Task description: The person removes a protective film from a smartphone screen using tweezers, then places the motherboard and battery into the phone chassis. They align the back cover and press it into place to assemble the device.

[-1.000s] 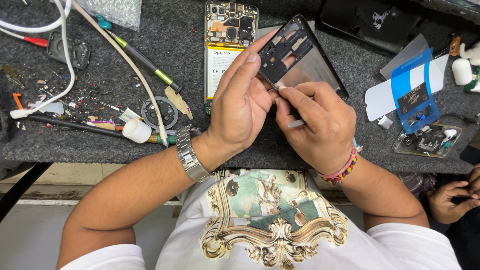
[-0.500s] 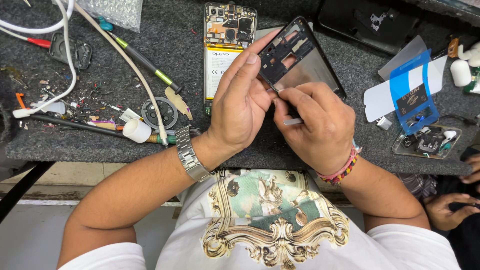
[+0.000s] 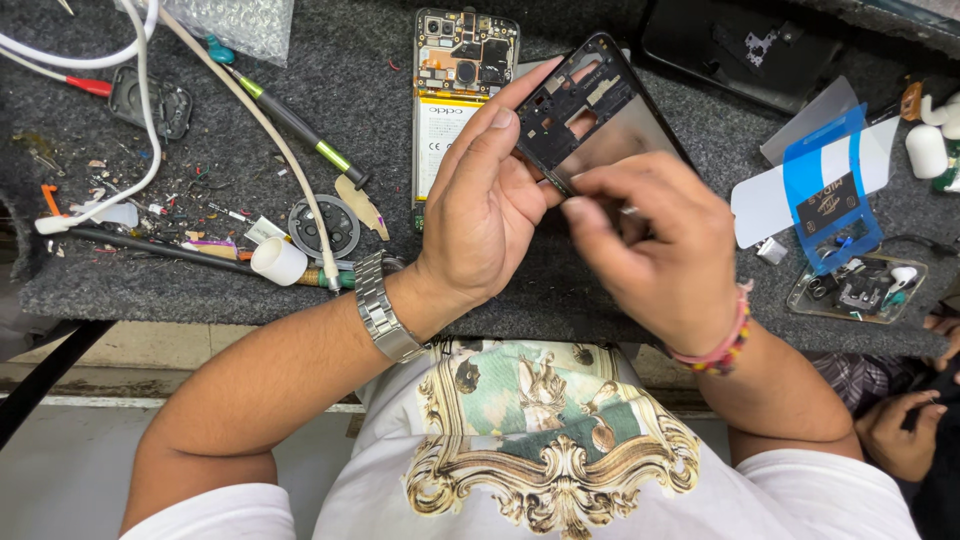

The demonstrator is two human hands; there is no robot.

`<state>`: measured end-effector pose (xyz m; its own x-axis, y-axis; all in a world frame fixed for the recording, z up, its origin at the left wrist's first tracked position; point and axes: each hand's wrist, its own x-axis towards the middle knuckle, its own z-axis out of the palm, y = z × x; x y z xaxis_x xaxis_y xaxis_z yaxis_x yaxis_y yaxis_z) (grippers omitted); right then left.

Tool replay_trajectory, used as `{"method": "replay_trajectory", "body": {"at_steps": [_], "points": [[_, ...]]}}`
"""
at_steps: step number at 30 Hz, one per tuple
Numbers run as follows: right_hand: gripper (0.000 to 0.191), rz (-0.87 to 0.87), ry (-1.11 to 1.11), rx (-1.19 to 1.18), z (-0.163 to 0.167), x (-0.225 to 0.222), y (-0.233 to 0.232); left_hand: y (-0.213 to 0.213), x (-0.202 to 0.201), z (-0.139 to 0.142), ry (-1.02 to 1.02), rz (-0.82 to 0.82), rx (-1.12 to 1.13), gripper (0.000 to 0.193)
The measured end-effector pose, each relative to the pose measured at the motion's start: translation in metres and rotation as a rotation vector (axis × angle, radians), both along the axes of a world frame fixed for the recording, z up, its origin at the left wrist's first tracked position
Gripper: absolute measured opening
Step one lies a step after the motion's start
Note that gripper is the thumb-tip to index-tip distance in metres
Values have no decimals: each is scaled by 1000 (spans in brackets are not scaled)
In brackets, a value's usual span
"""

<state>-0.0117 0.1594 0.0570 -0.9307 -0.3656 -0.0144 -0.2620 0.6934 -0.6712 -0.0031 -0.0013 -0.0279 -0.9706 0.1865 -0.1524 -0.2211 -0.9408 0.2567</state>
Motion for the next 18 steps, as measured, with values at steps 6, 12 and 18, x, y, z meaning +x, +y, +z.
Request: {"method": "replay_trajectory", "body": {"at_steps": [6,12,18], "points": [[42,-144,-137,-724,7,-7,23,-1,0,-2,4,-17,-17,47],[23,-184,-227,-1022,-11,-8,25,-2,-1,-4,-5,-25,-34,48],[31,-137,-63,-600,-24,14,27,-3,-2,-2,-11,-5,-2,47]]}}
